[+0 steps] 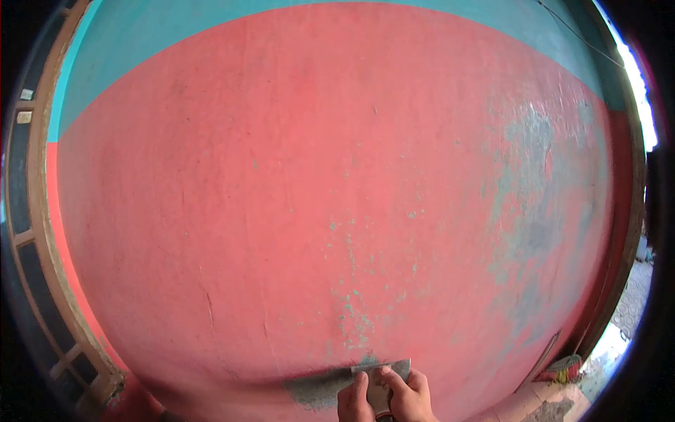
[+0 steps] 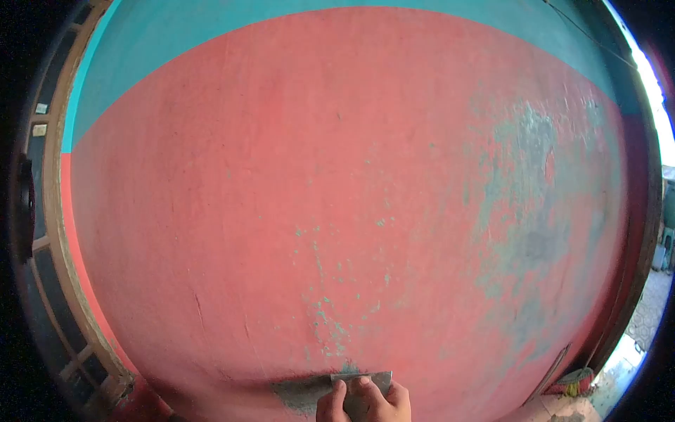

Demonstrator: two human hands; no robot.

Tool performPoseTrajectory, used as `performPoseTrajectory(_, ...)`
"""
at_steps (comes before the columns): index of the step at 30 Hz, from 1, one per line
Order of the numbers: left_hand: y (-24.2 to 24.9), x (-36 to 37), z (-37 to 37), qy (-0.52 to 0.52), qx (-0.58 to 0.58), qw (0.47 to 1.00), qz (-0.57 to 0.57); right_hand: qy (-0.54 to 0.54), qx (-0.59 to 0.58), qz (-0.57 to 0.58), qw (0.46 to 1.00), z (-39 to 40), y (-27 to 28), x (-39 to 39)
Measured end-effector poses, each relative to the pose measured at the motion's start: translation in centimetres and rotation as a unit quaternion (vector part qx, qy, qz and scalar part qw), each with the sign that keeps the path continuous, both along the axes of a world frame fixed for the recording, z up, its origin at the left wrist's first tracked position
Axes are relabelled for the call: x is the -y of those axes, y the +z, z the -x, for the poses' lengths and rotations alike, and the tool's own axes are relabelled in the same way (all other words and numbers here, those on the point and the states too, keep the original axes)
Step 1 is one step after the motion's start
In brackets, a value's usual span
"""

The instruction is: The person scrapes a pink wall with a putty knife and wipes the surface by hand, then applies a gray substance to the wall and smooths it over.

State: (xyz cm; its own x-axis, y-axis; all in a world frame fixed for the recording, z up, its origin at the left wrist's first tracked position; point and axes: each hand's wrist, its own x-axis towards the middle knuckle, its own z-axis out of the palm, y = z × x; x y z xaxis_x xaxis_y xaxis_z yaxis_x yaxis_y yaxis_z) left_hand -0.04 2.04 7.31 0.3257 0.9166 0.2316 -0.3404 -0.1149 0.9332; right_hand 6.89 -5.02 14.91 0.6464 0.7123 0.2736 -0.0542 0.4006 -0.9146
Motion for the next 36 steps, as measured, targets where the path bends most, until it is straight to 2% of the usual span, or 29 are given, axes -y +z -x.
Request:
performPoseTrajectory(1, 0.1, -0.1, -0.3, -0.006, 0.029, 0.999, 0.014, 0.008, 0.002, 0.003, 1.000, -0.3, -0.1, 0.0)
performPoseTrajectory(2, 0.8, 0.3, -1.2, 0.055, 0.065, 0.996, -0.011, 0.003, -0.022, 0.005, 1.000, -0.4, -0.3, 0.0)
performPoseTrajectory(5, 4.2, 0.6, -0.7, -0.078, 0.092, 0.991, 0.058, -0.001, -0.067, 0.000, 0.998, -1.0, -0.2, -0.2)
performPoseTrajectory(8, 4.4, 0.4, -0.6, -0.114, 0.056, 0.992, 0.020, 0.003, -0.069, -0.002, 0.998, -0.8, 0.0, 0.5)
performPoseTrajectory(11, 3.0, 0.4, 0.4, -0.107, 0.102, 0.989, 0.031, -0.011, -0.025, 0.040, 0.999, 0.1, -0.8, -0.1)
performPoseTrajectory(12, 3.6, 1.4, -0.3, -0.070, 0.082, 0.991, 0.076, -0.015, -0.004, 0.066, 0.998, -0.7, -0.9, 0.0)
performPoseTrajectory(13, 3.4, 1.4, -0.6, -0.063, 0.067, 0.993, 0.067, -0.020, 0.020, 0.090, 0.996, -0.8, -1.1, -0.1)
performPoseTrajectory(15, 2.4, 1.0, 0.2, -0.048, 0.047, 0.997, 0.045, -0.032, 0.013, 0.082, 0.996, -0.2, -1.4, -0.9)
performPoseTrajectory(17, 0.8, 0.4, -0.2, -0.068, 0.079, 0.992, 0.071, -0.026, -0.005, 0.086, 0.996, -0.7, -1.4, -1.2)
performPoseTrajectory(20, 4.0, 0.7, -0.3, -0.085, 0.127, 0.981, 0.121, -0.029, 0.009, 0.084, 0.996, -0.6, -0.2, -1.2)
performPoseTrajectory(26, 3.5, 0.4, -0.4, -0.041, 0.051, 0.998, 0.010, -0.054, 0.030, 0.064, 0.996, -0.3, -0.6, -1.6)
performPoseTrajectory(29, 3.8, 0.5, -0.4, -0.044, 0.105, 0.993, 0.041, -0.039, 0.029, 0.089, 0.995, -0.1, 0.1, -1.3)
performPoseTrajectory(36, 4.4, -0.2, 0.0, -0.044, 0.019, 0.999, -0.004, -0.053, 0.013, 0.064, 0.996, -0.3, -0.7, -1.8)
